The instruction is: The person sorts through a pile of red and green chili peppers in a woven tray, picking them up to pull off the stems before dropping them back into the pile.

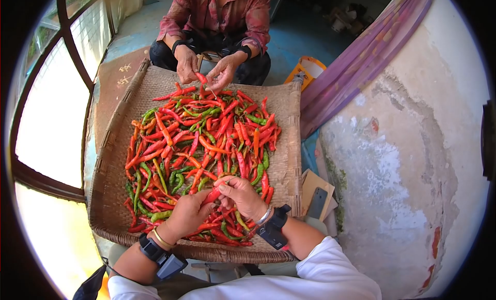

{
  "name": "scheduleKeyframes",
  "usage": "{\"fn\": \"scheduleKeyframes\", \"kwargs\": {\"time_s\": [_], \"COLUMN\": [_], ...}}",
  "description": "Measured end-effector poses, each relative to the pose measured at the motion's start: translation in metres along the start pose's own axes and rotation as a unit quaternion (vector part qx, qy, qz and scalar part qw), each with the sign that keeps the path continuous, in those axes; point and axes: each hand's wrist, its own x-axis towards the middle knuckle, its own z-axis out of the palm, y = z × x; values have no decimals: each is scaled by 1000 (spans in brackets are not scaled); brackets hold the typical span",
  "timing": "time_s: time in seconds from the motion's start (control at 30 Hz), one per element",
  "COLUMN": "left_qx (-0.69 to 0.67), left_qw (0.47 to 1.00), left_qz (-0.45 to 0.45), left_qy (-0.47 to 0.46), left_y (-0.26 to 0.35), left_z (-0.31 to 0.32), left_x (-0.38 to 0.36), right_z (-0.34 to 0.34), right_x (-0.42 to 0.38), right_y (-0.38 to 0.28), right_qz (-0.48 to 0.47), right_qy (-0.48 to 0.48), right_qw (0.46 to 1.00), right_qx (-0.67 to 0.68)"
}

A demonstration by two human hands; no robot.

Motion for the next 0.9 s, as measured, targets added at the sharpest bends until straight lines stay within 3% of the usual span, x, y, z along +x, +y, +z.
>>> {"fn": "scheduleKeyframes", "kwargs": {"time_s": [0.13,0.27,0.37,0.4,0.53,0.57,0.6,0.63,0.67,0.7,0.73,0.8,0.9], "left_qx": [70,148,268,340,374,395,415,415,431,446,446,459,463], "left_qw": [994,988,963,939,926,917,906,906,896,885,885,870,867], "left_qz": [-80,-25,13,48,14,19,23,23,41,59,59,45,56], "left_qy": [-12,-27,-27,-10,-51,-62,-74,-74,-97,-119,-120,-175,-173], "left_y": [-7,-15,-21,-22,-23,-25,-27,-33,-40,-40,-39,-31,-32], "left_z": [-6,-9,-6,-5,-6,-6,-5,-5,-4,-5,-6,-11,-14], "left_x": [-1,-4,-7,-7,-6,-7,-7,-9,-11,-11,-10,-6,-5], "right_z": [-22,-42,-45,-48,-37,-32,-27,-24,-22,-21,-21,-23,-27], "right_x": [12,17,17,17,11,12,12,11,9,7,4,-2,-4], "right_y": [-14,-46,-53,-48,-32,-28,-25,-23,-22,-21,-19,-16,-12], "right_qz": [0,-173,-176,-128,36,36,43,48,48,-17,-80,-67,-34], "right_qy": [71,81,118,102,13,13,-21,-54,-54,-101,-143,-157,-196], "right_qw": [996,959,939,957,999,999,993,965,965,887,763,744,728], "right_qx": [56,208,269,238,30,30,-112,-252,-252,-450,-626,-646,-656]}}
